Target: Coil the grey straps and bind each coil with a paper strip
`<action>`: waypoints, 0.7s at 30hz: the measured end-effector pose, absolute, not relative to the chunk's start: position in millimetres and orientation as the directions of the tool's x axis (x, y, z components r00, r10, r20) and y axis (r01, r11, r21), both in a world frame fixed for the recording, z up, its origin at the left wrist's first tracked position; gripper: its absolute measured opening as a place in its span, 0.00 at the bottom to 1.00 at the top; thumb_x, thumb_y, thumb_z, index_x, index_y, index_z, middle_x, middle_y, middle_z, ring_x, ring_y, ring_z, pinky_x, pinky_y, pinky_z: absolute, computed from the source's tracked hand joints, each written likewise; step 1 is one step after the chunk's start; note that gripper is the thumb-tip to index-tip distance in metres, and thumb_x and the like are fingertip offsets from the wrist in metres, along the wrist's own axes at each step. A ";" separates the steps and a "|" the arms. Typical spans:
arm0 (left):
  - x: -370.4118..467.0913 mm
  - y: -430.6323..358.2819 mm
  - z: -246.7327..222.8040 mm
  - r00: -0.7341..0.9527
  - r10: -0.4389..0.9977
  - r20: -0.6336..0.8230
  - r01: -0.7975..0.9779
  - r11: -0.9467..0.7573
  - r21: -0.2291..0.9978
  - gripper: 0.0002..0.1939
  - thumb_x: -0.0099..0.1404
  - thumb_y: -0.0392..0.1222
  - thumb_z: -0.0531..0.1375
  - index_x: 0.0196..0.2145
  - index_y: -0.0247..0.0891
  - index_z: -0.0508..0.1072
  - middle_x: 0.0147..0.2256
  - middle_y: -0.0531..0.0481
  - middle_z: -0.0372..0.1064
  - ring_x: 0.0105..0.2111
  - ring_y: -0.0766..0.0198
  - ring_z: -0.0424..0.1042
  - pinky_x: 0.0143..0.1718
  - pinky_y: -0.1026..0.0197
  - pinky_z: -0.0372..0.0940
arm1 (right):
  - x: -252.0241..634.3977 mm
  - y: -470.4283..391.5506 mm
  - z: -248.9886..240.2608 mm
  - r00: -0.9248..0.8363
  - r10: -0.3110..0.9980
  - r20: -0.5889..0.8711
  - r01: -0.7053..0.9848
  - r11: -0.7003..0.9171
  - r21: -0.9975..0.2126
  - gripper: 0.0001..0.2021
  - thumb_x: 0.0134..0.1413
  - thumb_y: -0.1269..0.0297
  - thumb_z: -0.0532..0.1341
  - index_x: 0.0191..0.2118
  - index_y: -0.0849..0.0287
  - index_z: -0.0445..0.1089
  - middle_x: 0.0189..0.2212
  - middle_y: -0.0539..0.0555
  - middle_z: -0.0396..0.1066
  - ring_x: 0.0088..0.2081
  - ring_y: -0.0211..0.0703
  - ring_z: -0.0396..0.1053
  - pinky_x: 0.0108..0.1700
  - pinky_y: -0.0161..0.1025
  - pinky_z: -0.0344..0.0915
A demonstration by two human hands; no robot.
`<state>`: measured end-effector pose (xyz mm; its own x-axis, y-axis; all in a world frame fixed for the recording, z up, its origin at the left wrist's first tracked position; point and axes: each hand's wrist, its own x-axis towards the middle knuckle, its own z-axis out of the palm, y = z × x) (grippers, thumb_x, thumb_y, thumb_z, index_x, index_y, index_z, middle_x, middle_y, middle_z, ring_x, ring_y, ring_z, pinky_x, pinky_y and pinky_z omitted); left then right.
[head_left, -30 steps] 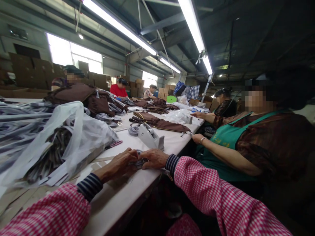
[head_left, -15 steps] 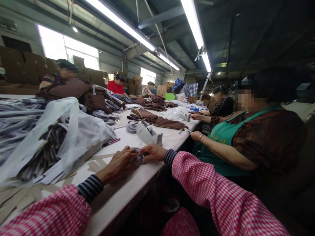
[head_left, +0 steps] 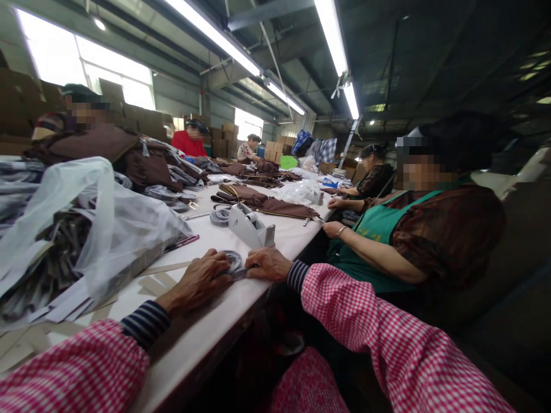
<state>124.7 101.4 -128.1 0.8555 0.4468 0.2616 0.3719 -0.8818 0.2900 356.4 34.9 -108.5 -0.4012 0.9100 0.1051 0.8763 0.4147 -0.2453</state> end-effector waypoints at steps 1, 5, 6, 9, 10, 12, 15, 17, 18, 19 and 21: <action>123.9 101.5 -128.7 0.858 0.435 0.274 0.360 -0.889 0.283 0.16 0.74 0.50 0.55 0.35 0.40 0.76 0.41 0.44 0.71 0.45 0.50 0.65 0.43 0.53 0.59 | 352.8 35.1 -111.2 -0.399 0.909 0.118 0.878 0.416 -0.237 0.05 0.62 0.63 0.68 0.39 0.58 0.80 0.38 0.52 0.75 0.41 0.43 0.71 0.43 0.37 0.60; 121.6 100.4 -129.9 0.857 0.410 0.311 0.327 -0.900 0.287 0.14 0.74 0.48 0.55 0.38 0.40 0.77 0.42 0.44 0.72 0.45 0.51 0.65 0.44 0.53 0.60 | 345.5 38.1 -117.3 -0.378 0.910 0.169 0.886 0.409 -0.218 0.07 0.60 0.60 0.71 0.39 0.59 0.79 0.36 0.51 0.75 0.39 0.43 0.72 0.41 0.36 0.60; 121.4 100.0 -130.2 0.855 0.409 0.317 0.322 -0.900 0.293 0.14 0.74 0.48 0.55 0.38 0.40 0.77 0.42 0.43 0.72 0.45 0.50 0.65 0.44 0.53 0.60 | 344.4 38.1 -118.2 -0.372 0.910 0.182 0.888 0.406 -0.214 0.07 0.59 0.60 0.71 0.39 0.59 0.79 0.36 0.51 0.75 0.39 0.42 0.72 0.40 0.35 0.61; 121.7 99.1 -130.9 0.849 0.415 0.328 0.319 -0.896 0.308 0.13 0.74 0.47 0.56 0.38 0.40 0.77 0.42 0.43 0.72 0.45 0.50 0.64 0.44 0.53 0.61 | 339.8 34.8 -121.7 -0.344 0.911 0.228 0.901 0.388 -0.193 0.06 0.60 0.62 0.70 0.37 0.59 0.79 0.35 0.51 0.75 0.38 0.42 0.72 0.40 0.35 0.61; 122.0 99.0 -131.3 0.845 0.420 0.331 0.323 -0.894 0.311 0.13 0.74 0.47 0.56 0.38 0.40 0.77 0.42 0.43 0.72 0.45 0.50 0.64 0.44 0.53 0.61 | 337.9 32.7 -123.4 -0.330 0.912 0.245 0.907 0.378 -0.184 0.07 0.59 0.62 0.70 0.37 0.60 0.78 0.35 0.52 0.75 0.39 0.43 0.72 0.40 0.36 0.61; 122.5 98.9 -132.4 0.838 0.428 0.337 0.330 -0.891 0.310 0.13 0.74 0.47 0.56 0.38 0.40 0.77 0.42 0.43 0.72 0.44 0.51 0.64 0.44 0.53 0.61 | 334.1 28.1 -127.4 -0.307 0.911 0.277 0.917 0.360 -0.168 0.07 0.60 0.62 0.70 0.38 0.61 0.78 0.36 0.54 0.75 0.41 0.45 0.72 0.42 0.37 0.62; 122.5 100.1 -135.6 0.834 0.426 0.350 0.333 -0.895 0.295 0.15 0.75 0.49 0.55 0.36 0.40 0.76 0.42 0.43 0.71 0.44 0.51 0.63 0.44 0.52 0.60 | 331.0 22.6 -133.1 -0.284 0.894 0.347 0.921 0.355 -0.160 0.06 0.59 0.64 0.70 0.39 0.60 0.77 0.37 0.54 0.74 0.43 0.45 0.72 0.43 0.37 0.62; 121.9 101.8 -138.7 0.832 0.421 0.360 0.331 -0.899 0.288 0.16 0.76 0.51 0.54 0.37 0.40 0.75 0.42 0.44 0.71 0.44 0.51 0.63 0.44 0.52 0.60 | 330.4 21.1 -135.2 -0.266 0.880 0.393 0.917 0.357 -0.179 0.05 0.58 0.66 0.71 0.38 0.59 0.77 0.36 0.52 0.74 0.41 0.43 0.72 0.42 0.36 0.63; 121.5 102.9 -140.2 0.830 0.422 0.364 0.330 -0.899 0.287 0.17 0.76 0.52 0.54 0.37 0.40 0.76 0.42 0.44 0.71 0.44 0.52 0.63 0.44 0.52 0.60 | 330.2 20.9 -135.6 -0.261 0.877 0.404 0.912 0.361 -0.195 0.05 0.57 0.67 0.71 0.37 0.58 0.77 0.36 0.51 0.74 0.40 0.43 0.72 0.42 0.35 0.63; 121.0 104.0 -141.6 0.829 0.420 0.369 0.328 -0.900 0.289 0.17 0.76 0.52 0.54 0.37 0.41 0.76 0.42 0.44 0.71 0.44 0.52 0.63 0.44 0.52 0.59 | 329.9 21.0 -135.6 -0.262 0.876 0.406 0.905 0.368 -0.211 0.05 0.57 0.68 0.72 0.37 0.59 0.76 0.35 0.51 0.73 0.40 0.42 0.72 0.42 0.35 0.63; 120.0 106.0 -143.0 0.829 0.411 0.379 0.313 -0.903 0.295 0.16 0.76 0.52 0.54 0.39 0.41 0.77 0.42 0.44 0.72 0.43 0.52 0.63 0.44 0.52 0.59 | 328.4 21.6 -134.6 -0.292 0.869 0.399 0.891 0.399 -0.218 0.04 0.57 0.68 0.71 0.36 0.59 0.75 0.36 0.51 0.73 0.40 0.42 0.72 0.43 0.35 0.64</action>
